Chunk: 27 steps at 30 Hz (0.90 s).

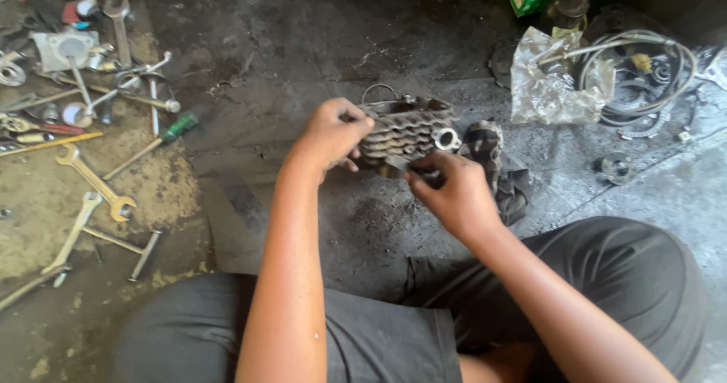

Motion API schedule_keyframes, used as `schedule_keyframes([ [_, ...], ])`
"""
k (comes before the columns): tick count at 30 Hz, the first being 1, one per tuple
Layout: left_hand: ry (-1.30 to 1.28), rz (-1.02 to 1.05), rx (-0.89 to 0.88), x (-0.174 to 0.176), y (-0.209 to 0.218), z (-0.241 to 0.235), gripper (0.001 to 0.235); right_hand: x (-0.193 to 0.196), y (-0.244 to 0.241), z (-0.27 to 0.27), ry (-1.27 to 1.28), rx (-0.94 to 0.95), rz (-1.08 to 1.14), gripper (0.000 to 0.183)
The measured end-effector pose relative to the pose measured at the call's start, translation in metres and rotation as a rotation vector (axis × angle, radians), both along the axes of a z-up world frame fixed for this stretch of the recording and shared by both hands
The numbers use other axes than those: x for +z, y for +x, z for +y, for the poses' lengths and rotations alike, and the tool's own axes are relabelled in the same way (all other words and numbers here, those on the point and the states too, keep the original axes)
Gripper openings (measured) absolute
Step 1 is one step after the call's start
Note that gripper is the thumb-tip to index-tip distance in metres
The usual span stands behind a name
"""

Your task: The person sits on the floor and cleans a metal engine cylinder block using a metal file and a rag. They scrape the exterior surfaces and the top face of the cylinder, then wipe away the residue with the cloth. The person rotates the cylinder to access different sides and continues the cleaning process.

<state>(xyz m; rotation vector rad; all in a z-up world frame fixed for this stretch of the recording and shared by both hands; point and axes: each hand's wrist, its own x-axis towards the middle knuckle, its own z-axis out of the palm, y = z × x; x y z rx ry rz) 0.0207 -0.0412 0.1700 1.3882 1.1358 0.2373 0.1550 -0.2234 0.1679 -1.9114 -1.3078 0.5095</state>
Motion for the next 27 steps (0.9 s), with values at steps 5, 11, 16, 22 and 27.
schedule_keyframes([
  [5,0.011,-0.011,-0.173,0.009,0.001,0.0,0.024,0.006,0.008,-0.014,-0.153,-0.041,0.107,0.026],
  [11,-0.053,-0.055,-0.231,0.003,0.004,-0.003,0.024,0.009,0.016,-0.022,-0.219,-0.045,0.106,0.029],
  [16,-0.038,-0.055,-0.215,-0.006,0.007,0.001,0.021,0.014,0.014,-0.023,-0.195,-0.002,0.022,0.028],
  [22,-0.046,0.054,-0.105,-0.005,0.019,-0.003,0.045,0.025,0.013,-0.03,-0.181,0.017,-0.063,0.026],
  [27,0.069,0.372,-0.15,-0.01,0.023,-0.003,0.066,0.032,0.025,-0.032,-0.252,-0.039,-0.003,0.029],
])
